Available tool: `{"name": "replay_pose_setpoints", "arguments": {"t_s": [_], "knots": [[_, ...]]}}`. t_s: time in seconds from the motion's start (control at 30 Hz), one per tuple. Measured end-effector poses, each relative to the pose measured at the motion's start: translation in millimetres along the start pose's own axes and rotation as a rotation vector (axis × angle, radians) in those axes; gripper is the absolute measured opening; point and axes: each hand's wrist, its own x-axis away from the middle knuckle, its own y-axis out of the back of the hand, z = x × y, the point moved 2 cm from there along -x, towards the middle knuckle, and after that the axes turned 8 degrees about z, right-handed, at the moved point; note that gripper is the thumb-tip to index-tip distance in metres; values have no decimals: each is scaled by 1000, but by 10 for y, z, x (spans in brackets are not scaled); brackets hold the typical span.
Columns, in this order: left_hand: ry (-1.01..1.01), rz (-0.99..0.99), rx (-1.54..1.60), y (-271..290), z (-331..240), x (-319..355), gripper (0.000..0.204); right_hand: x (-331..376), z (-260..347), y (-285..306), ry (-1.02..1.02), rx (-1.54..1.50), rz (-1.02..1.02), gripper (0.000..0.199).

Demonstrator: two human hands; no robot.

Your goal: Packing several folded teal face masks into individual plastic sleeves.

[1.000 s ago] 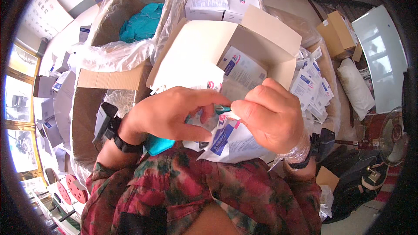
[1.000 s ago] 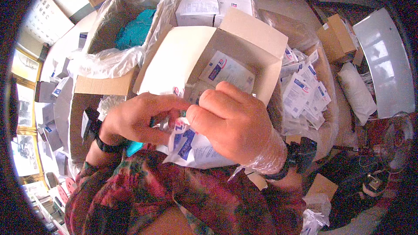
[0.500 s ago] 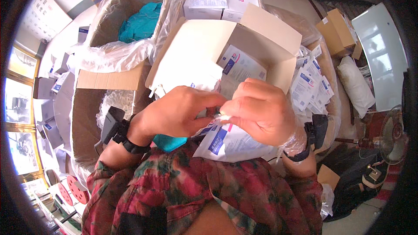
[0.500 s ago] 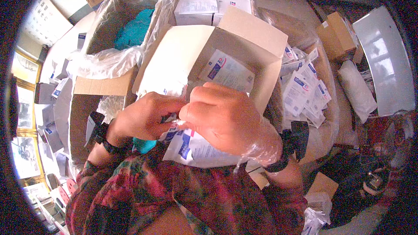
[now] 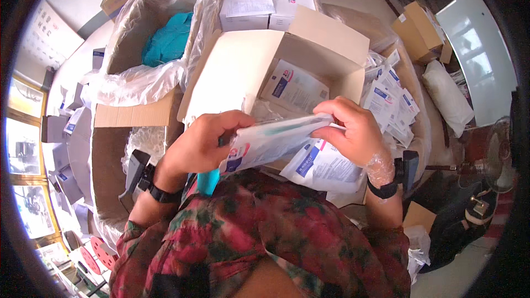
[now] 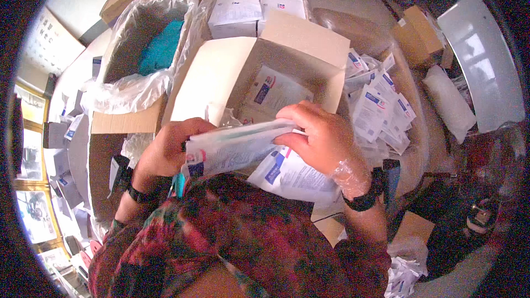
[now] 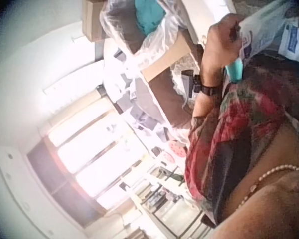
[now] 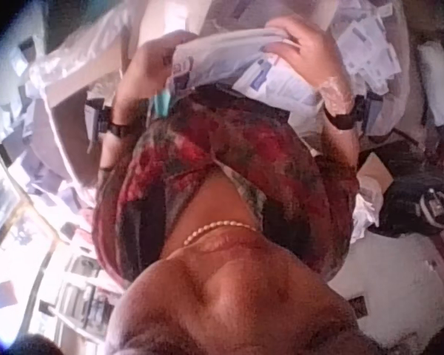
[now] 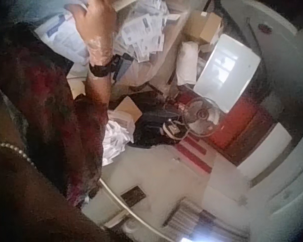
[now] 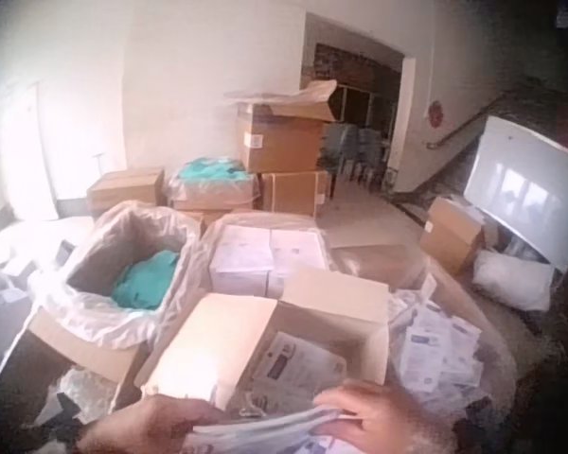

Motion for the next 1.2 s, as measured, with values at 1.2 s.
{"name": "replay_pose_setpoints", "arguments": {"t_s": [1.2], "knots": [[-19, -844, 394, 553, 23, 36, 10, 1760, -2459, 749, -441, -808, -1034, 20]]}}
